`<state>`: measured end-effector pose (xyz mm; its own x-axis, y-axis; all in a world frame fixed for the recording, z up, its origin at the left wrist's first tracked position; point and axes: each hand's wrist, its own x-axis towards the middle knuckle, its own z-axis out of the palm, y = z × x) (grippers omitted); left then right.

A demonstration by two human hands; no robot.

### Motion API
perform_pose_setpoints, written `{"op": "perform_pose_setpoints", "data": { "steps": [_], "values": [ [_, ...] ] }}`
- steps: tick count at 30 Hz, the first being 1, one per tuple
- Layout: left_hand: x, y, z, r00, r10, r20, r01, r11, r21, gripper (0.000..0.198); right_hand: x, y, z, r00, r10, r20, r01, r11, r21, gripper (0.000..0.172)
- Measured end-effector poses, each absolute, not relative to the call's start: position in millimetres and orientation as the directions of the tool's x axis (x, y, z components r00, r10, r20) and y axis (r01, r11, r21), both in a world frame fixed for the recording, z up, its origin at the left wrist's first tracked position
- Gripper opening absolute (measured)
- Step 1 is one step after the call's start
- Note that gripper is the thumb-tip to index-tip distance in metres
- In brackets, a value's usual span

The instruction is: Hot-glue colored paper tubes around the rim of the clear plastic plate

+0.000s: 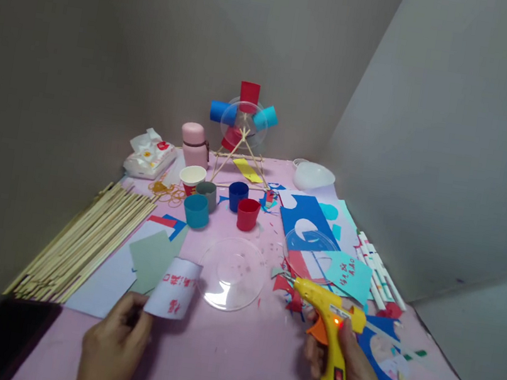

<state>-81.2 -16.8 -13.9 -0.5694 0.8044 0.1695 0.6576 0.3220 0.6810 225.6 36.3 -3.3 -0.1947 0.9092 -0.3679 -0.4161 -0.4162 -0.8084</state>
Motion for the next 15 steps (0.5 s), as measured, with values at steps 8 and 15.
{"op": "perform_pose_setpoints", "data": {
  "steps": [8, 15],
  "values": [
    [-4.7, -14.2, -24.3, -0.490, 0.862, -0.130, 0.142, 0.226, 0.964, 0.029, 186.2, 44.8, -6.5, -0.097, 0.935, -0.341, -0.387, -0.351, -0.853, 0.038],
    [-12.9, -2.4, -30.8, -0.510, 0.845, -0.158, 0.062, 0.219, 0.974, 0.040, 219.1, 48.9, -12.8, 0.016, 0.951, -0.310, -0.400, -0.277, -0.873, 0.041]
  ]
}}
